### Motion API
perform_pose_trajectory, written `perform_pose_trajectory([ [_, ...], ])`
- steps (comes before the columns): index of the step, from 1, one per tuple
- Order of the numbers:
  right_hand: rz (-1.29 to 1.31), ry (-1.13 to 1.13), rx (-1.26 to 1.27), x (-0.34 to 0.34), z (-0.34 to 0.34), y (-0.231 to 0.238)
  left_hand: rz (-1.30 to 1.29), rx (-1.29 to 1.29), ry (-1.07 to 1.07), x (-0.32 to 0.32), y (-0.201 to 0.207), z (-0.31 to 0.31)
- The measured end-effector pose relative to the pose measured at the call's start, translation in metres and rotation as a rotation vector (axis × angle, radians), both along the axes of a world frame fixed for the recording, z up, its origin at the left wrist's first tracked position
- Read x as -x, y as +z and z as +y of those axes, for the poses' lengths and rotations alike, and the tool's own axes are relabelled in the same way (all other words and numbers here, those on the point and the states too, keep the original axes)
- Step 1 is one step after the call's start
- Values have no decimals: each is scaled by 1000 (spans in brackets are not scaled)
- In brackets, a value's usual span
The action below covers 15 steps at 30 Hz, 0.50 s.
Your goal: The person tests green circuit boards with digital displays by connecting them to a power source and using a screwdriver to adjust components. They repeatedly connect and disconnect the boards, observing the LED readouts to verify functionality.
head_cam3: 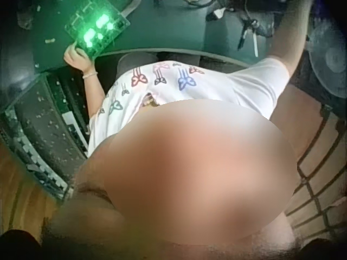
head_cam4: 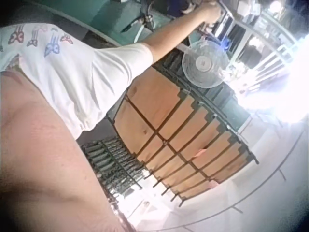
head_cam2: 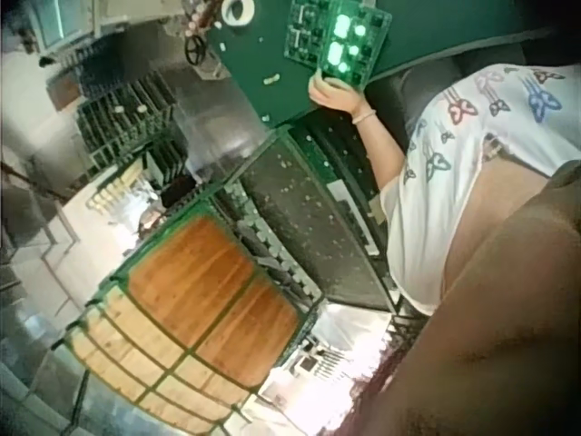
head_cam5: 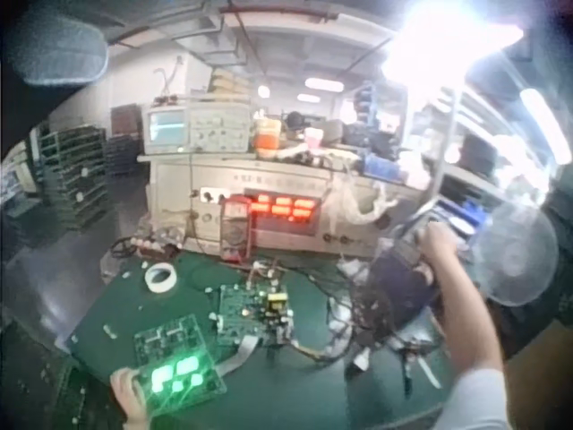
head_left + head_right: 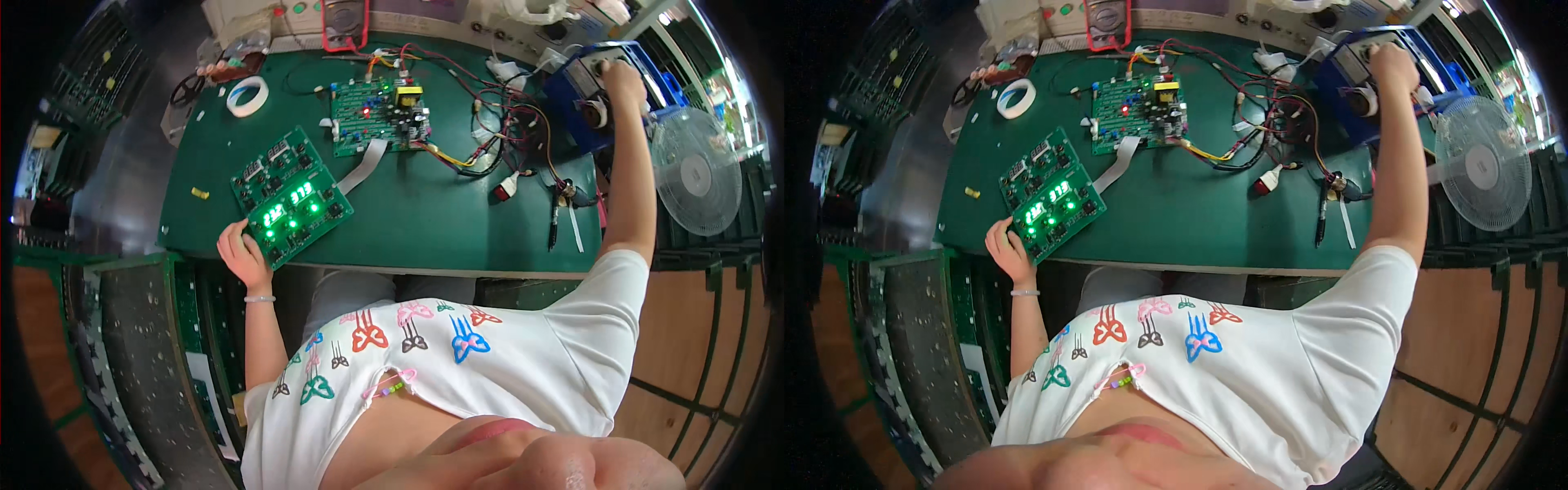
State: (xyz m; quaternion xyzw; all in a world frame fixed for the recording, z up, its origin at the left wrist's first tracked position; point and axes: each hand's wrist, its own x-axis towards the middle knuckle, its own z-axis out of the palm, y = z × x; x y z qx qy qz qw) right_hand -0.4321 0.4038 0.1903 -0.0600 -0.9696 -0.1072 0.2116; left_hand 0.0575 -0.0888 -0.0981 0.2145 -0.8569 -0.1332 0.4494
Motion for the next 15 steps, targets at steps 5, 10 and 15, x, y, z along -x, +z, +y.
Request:
perform_pose_trajectory([
  [5, -134, -39, -137, 47, 8, 6, 24, 3, -29, 5, 0, -1],
  [10, -147, -83, -161, 62, -14, 3, 10, -12, 11, -2, 2, 0],
  [15, -172, 301, -473, 62, 14, 4, 35, -1, -4, -2, 5, 2],
])
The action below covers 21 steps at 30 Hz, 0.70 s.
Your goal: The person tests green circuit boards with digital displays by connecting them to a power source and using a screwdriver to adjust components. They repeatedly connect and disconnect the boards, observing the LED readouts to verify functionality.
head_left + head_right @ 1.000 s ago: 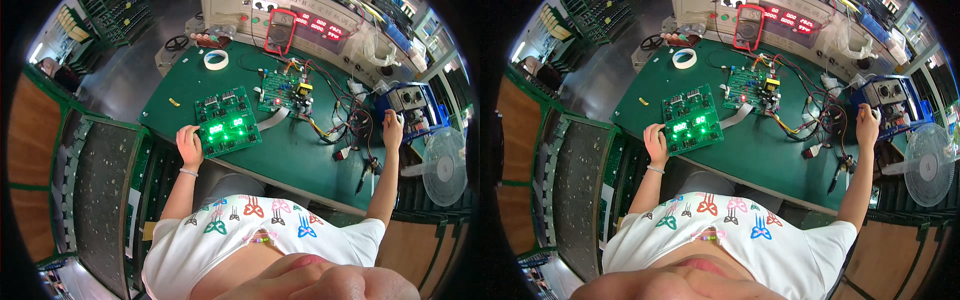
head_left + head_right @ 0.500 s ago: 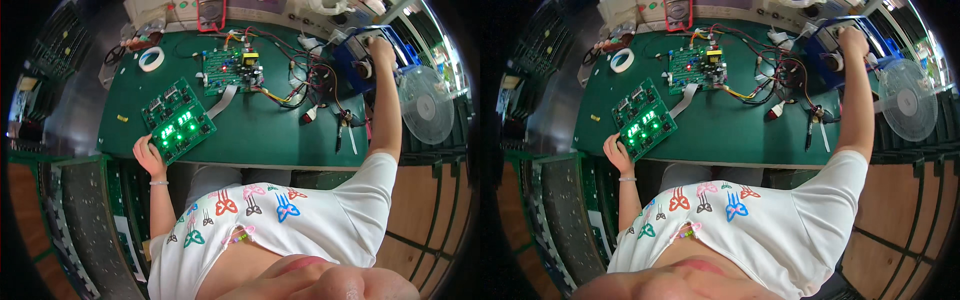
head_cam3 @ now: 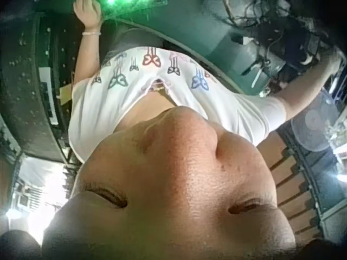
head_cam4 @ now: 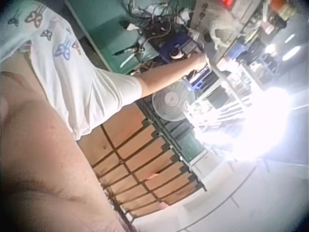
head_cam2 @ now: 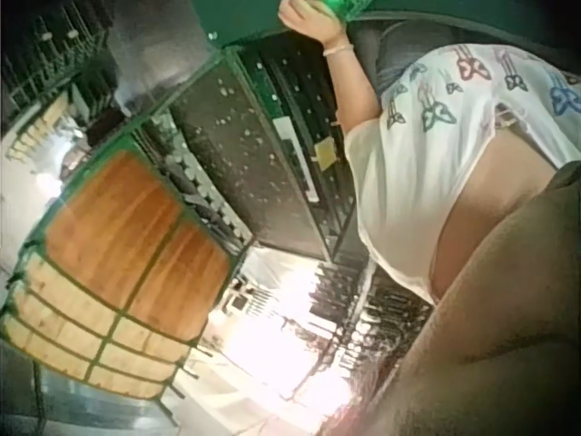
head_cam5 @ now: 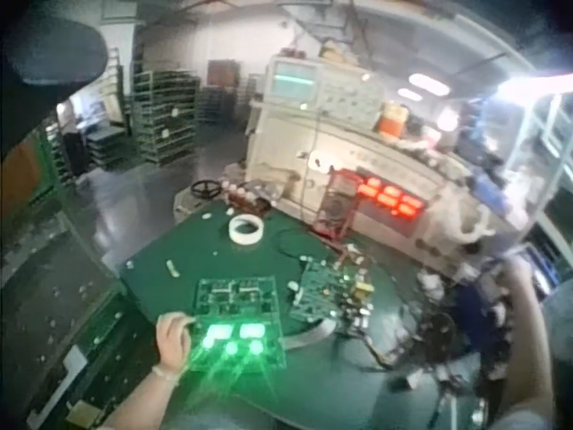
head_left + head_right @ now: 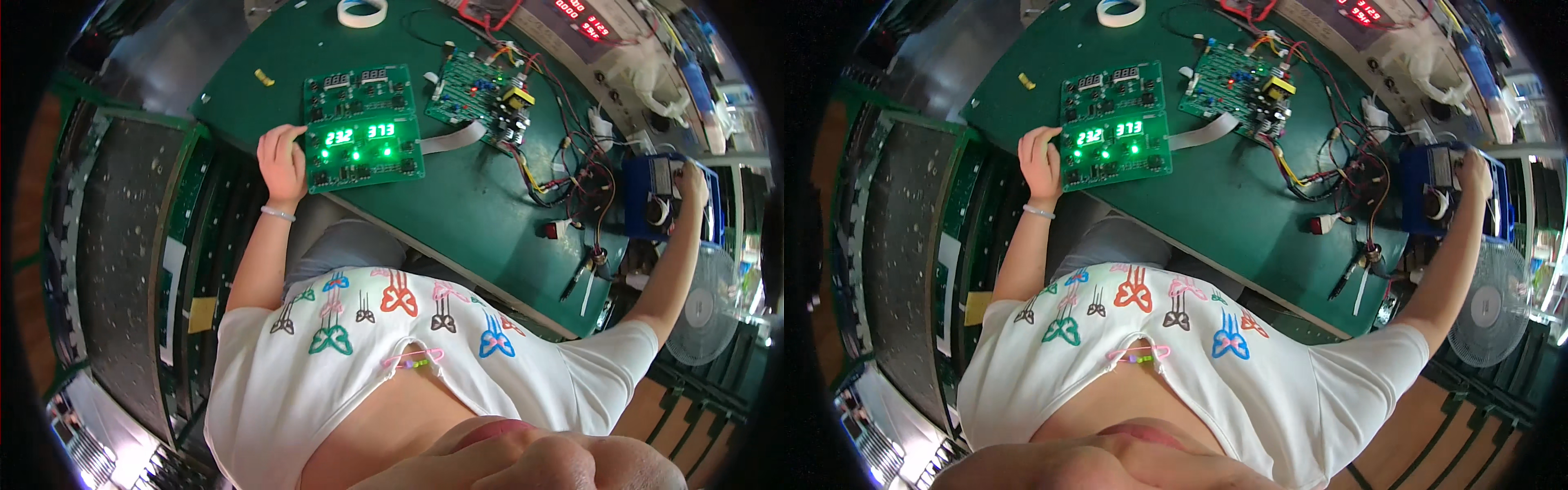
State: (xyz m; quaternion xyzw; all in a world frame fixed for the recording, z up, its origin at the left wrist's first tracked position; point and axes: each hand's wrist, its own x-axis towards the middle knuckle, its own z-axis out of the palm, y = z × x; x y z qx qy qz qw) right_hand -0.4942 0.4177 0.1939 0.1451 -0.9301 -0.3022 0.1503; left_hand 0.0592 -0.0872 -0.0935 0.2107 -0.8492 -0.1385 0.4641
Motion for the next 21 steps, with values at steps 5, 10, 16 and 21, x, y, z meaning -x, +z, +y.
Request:
perform_pose_trajectory([
  [5, -68, 410, 158, 25, 46, 2, 40, 20, -1, 4, 1, 0],
  [10, -182, 254, 46, 12, 22, 4, 14, -11, -9, 0, 3, 2],
  [16, -46, 309, 97, 10, 28, 5, 16, -15, -20, 2, 1, 0],
  [21, -1, -21, -88, 14, 14, 9, 16, -3, -3, 2, 1, 0],
])
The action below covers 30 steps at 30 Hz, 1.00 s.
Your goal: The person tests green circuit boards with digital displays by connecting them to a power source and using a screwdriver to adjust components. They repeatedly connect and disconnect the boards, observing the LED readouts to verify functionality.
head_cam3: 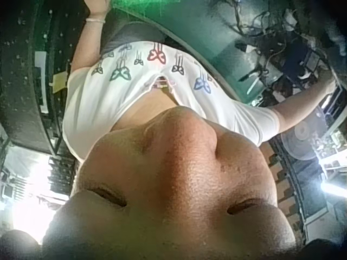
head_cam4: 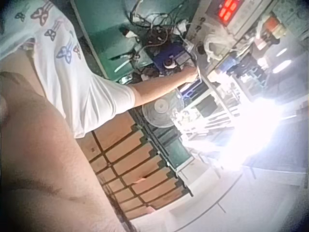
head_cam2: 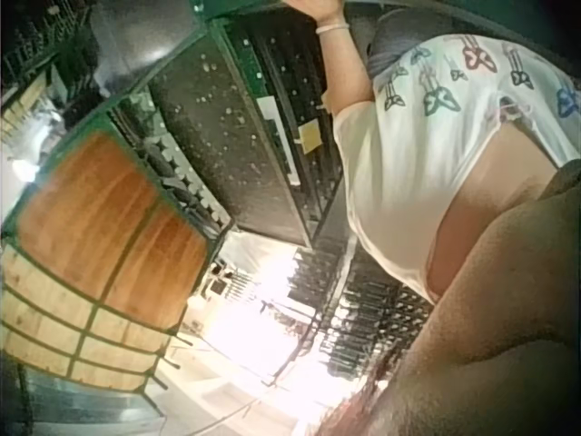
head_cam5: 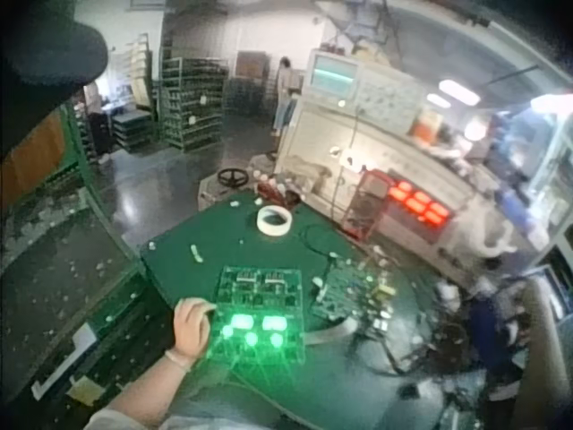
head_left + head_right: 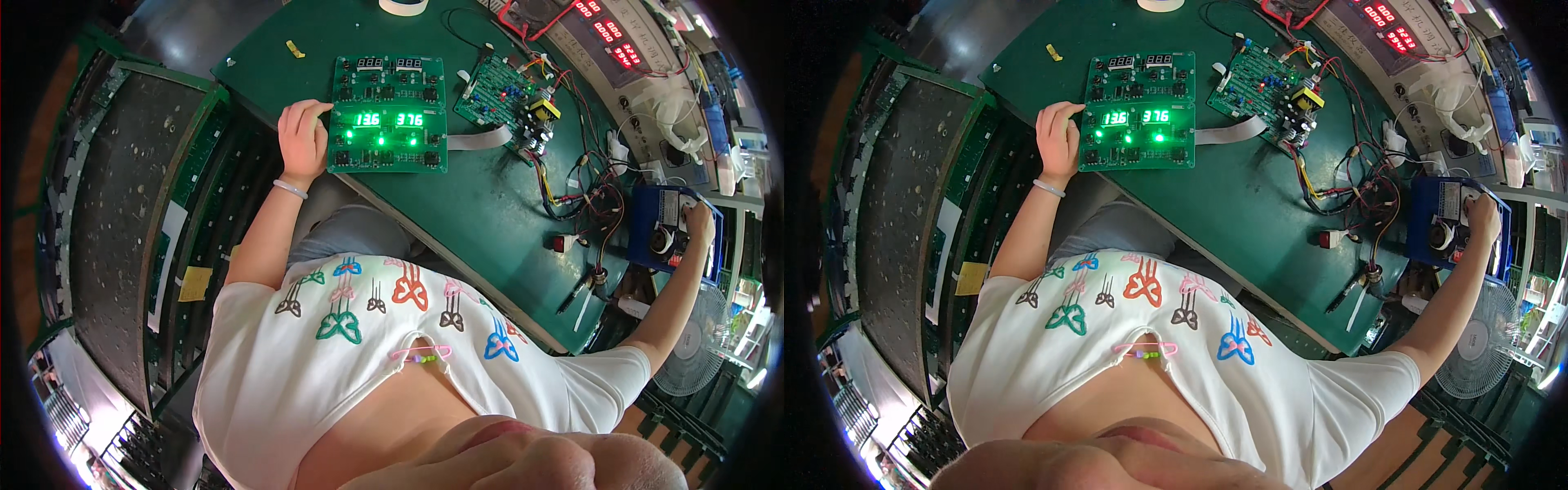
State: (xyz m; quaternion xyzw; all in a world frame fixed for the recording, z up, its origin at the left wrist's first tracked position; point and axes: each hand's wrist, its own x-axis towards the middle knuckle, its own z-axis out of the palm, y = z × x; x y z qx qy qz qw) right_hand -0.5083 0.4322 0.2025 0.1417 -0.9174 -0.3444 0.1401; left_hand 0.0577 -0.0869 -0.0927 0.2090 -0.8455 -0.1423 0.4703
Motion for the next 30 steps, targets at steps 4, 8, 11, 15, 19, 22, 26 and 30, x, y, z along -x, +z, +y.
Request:
perform_pose_trajectory([
  [4, 112, -182, 110, -6, -11, -4, 16, 22, -2, 0, 0, -1],
  [8, 149, -321, 210, 14, 9, 3, 1, -16, -18, 3, 0, 1],
  [11, 223, -481, 394, 7, -15, 20, -1, -16, 1, -2, -1, 0],
  [15, 266, -527, 394, 32, 15, 29, 20, 17, -3, 2, -2, -2],
  [19, 171, -465, 329, 55, 30, 37, 18, 9, 0, 2, -2, 0],
  [22, 62, -234, 94, 63, 37, 39, 13, 18, 12, 0, -1, 0],
  [26, 5, -2, 0, 83, 63, 41, 15, 0, -9, 1, -2, -1],
  [30, 20, 278, -89, 96, 82, 27, 24, 2, -12, 1, -1, 0],
])
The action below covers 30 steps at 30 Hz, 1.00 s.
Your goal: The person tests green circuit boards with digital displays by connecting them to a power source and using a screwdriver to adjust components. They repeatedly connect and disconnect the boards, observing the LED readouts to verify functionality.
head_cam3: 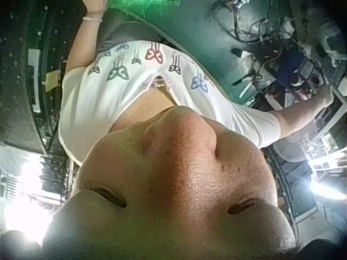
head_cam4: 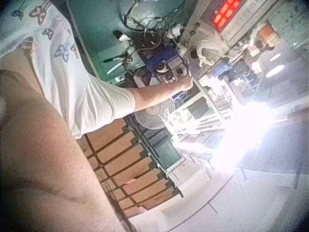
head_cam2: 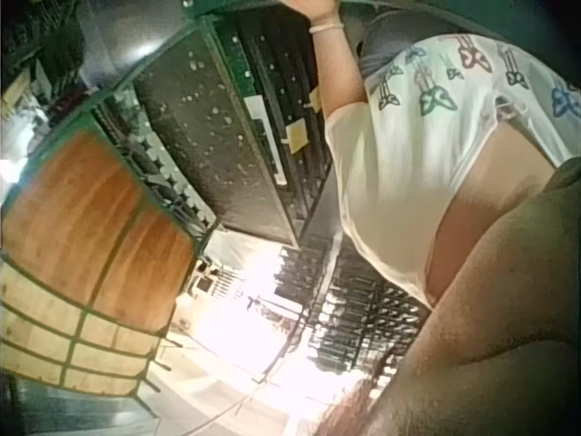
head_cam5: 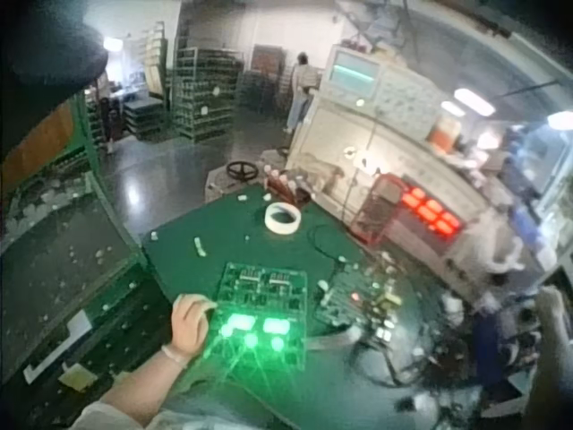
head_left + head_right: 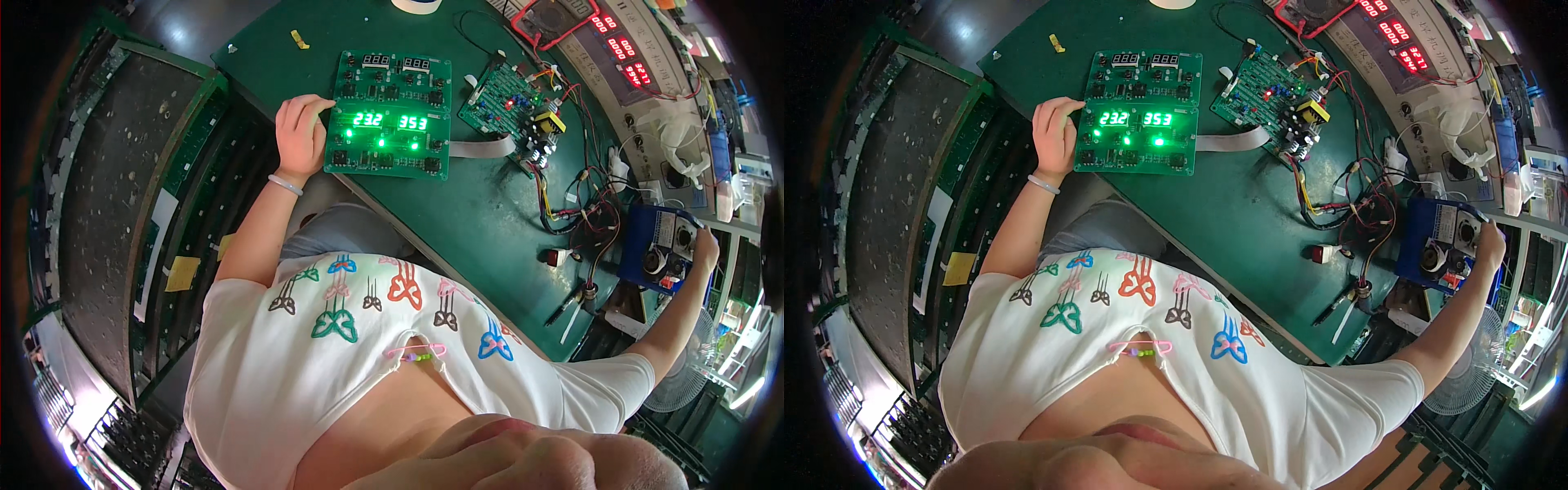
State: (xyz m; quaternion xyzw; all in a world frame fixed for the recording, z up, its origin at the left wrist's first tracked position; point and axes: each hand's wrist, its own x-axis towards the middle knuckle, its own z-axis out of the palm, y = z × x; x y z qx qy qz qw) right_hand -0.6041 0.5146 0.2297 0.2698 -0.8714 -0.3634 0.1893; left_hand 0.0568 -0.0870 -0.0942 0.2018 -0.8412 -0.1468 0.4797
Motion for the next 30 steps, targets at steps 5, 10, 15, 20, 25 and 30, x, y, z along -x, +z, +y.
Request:
perform_pose_trajectory([
  [5, 79, -78, -123, -14, -11, -9, 10, 29, 7, 1, 0, -1],
  [10, 64, -111, 4, -24, -32, -5, 10, -31, -32, -5, 0, 0],
  [15, 41, -338, 70, -33, -48, 8, -29, -86, -94, -18, 3, 7],
  [20, 74, -539, 192, -35, -50, 5, -85, -46, -111, -29, -11, 13],
  [25, 251, -636, 513, -63, -65, -8, -53, -38, -96, -26, -9, 17],
  [30, 264, -672, 538, -67, -87, 3, -37, -36, -108, -21, -10, 16],
])
